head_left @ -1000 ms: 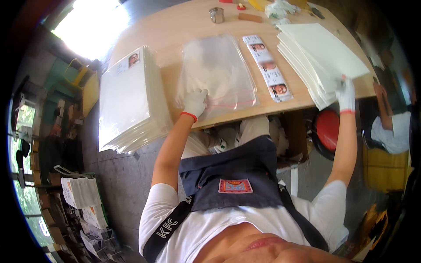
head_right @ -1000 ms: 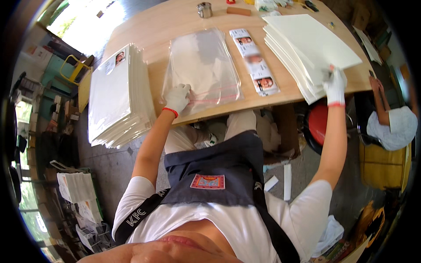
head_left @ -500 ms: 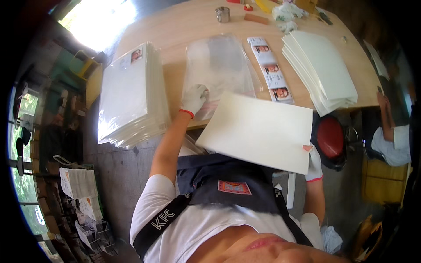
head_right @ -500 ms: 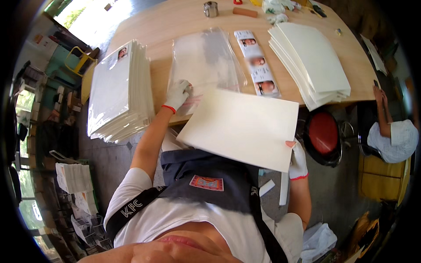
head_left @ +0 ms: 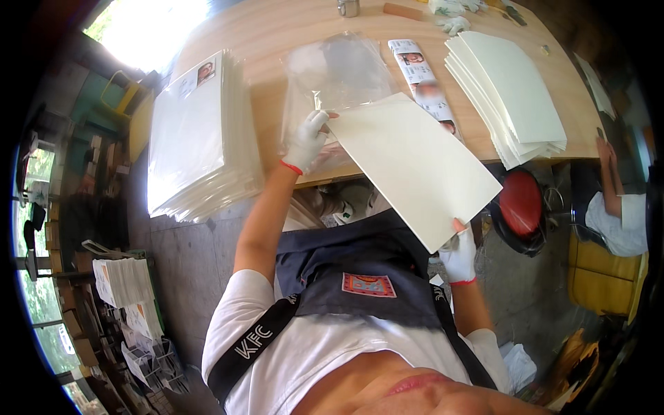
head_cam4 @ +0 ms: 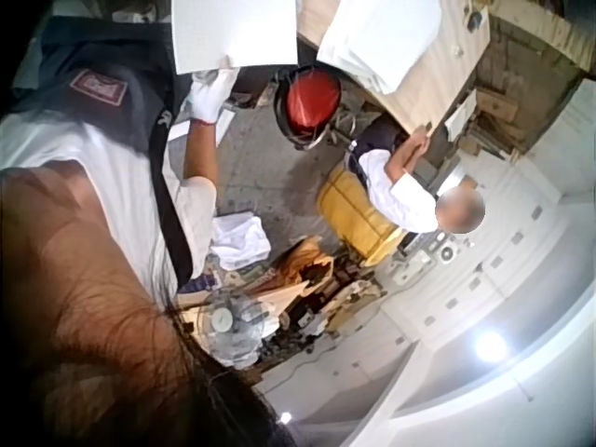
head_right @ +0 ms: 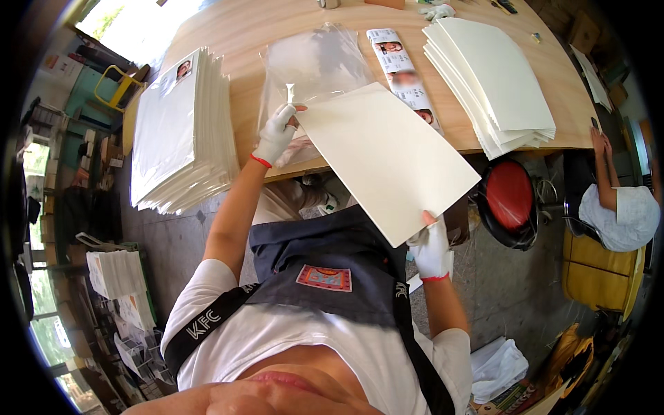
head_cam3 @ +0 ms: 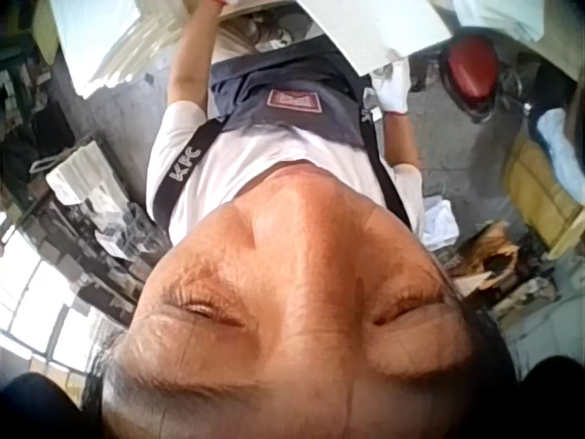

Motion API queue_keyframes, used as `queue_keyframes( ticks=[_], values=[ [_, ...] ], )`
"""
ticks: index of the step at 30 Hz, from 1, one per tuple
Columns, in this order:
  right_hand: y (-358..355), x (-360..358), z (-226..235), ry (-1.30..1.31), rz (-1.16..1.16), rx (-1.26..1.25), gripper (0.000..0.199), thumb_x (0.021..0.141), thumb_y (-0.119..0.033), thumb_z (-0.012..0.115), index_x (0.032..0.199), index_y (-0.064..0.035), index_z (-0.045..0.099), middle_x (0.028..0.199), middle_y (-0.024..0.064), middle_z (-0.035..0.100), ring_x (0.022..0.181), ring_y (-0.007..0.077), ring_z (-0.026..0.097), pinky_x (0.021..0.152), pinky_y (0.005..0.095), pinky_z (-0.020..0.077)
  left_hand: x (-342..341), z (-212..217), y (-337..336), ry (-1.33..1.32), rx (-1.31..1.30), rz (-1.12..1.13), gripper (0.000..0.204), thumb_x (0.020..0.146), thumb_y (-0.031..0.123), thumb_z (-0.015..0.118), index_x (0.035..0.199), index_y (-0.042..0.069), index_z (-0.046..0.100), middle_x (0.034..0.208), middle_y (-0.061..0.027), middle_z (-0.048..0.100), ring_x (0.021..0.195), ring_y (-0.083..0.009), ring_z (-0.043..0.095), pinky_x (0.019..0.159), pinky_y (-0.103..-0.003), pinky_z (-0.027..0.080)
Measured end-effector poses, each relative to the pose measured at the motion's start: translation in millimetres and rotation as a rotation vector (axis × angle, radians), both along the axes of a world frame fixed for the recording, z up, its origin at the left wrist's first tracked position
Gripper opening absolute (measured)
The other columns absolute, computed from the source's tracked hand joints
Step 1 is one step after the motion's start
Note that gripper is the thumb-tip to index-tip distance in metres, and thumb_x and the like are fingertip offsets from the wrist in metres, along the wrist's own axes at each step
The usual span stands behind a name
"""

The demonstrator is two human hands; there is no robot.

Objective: The person repeatedly places a white rectangular sheet into a clear plastic sleeve and then inserts a small printed card into the sleeve. The person stacks the completed packages on the table. The task involves repetitive manual assembly of packaging materials.

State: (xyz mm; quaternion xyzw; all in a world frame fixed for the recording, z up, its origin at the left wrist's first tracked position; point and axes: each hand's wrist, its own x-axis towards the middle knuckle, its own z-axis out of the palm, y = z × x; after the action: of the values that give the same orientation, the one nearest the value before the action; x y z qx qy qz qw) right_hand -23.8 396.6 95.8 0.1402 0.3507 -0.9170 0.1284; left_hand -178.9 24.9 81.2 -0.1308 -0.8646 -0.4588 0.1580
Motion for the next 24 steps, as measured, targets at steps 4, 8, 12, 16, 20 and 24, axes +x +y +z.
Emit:
queue_keyframes(
  ticks=[4, 8, 12, 16, 20, 24],
  values=[
    [-11.9, 4.3, -11.8, -0.050, 0.007, -0.102, 0.031, 0.090, -0.014, 0.049, 0.117, 0.0019, 0.050, 0.113, 0.0132, 0.059, 0.104, 0.0217, 0.059, 0.088, 0.0337, 0.0494, 18.5, -13.0, 22.7, 0.095, 0.072, 0.248, 0.046, 0.068, -0.013, 0.044, 0.108, 0.005, 0.058, 0.083, -0.0071, 0.054, 0.066, -0.0149, 0.051, 0.063, -0.027, 0.044],
    [-5.6, -1.4, 6.5, 0.004, 0.067, 0.097, 0.034, 0.093, -0.019, 0.044, 0.119, 0.0034, 0.050, 0.114, 0.0138, 0.058, 0.105, 0.0219, 0.059, 0.089, 0.0343, 0.0480, 13.9, -28.5, 12.3, 0.117, 0.164, 0.592, 0.053, 0.067, -0.012, 0.046, 0.115, 0.008, 0.058, 0.070, -0.0065, 0.047, 0.063, -0.0157, 0.047, 0.059, -0.029, 0.042],
    [0.4, 0.3, -6.7, -0.045, 0.115, 0.021, 0.035, 0.093, -0.019, 0.044, 0.120, 0.0040, 0.048, 0.116, 0.0143, 0.057, 0.106, 0.0228, 0.059, 0.090, 0.0346, 0.0480, 12.1, -41.4, 7.2, 0.283, -0.009, 0.488, 0.057, 0.068, -0.013, 0.047, 0.120, 0.008, 0.055, 0.085, -0.0078, 0.053, 0.064, -0.0165, 0.050, 0.062, -0.028, 0.043],
    [-14.7, 3.1, 6.2, 0.009, 0.056, 0.005, 0.036, 0.092, -0.015, 0.047, 0.123, 0.0034, 0.045, 0.118, 0.0141, 0.056, 0.106, 0.0225, 0.059, 0.089, 0.0342, 0.0486, 28.0, -52.3, 27.8, 0.324, 0.226, 0.425, 0.060, 0.075, -0.013, 0.047, 0.132, 0.007, 0.044, 0.114, -0.0087, 0.054, 0.086, -0.0167, 0.056, 0.073, -0.026, 0.046],
    [-20.3, 9.5, 13.8, 0.104, 0.102, 0.158, 0.036, 0.093, -0.013, 0.047, 0.125, 0.0014, 0.042, 0.115, 0.0124, 0.056, 0.102, 0.0211, 0.060, 0.084, 0.0317, 0.0510, 14.8, -66.4, 86.8, 0.062, 1.273, 0.383, 0.054, 0.091, 0.001, 0.042, 0.142, 0.011, 0.027, 0.127, -0.0104, 0.048, 0.106, -0.0213, 0.053, 0.088, -0.029, 0.046],
    [-32.2, 15.0, 26.1, 0.021, 0.154, 0.010, 0.034, 0.093, -0.013, 0.046, 0.125, -0.0015, 0.042, 0.113, 0.0097, 0.057, 0.098, 0.0194, 0.060, 0.078, 0.0283, 0.0527, -9.9, -136.4, 93.5, -0.436, 1.868, -0.330, 0.043, 0.097, 0.012, 0.038, 0.139, 0.009, 0.032, 0.126, -0.0118, 0.049, 0.108, -0.0226, 0.053, 0.089, -0.032, 0.047]
  ],
)
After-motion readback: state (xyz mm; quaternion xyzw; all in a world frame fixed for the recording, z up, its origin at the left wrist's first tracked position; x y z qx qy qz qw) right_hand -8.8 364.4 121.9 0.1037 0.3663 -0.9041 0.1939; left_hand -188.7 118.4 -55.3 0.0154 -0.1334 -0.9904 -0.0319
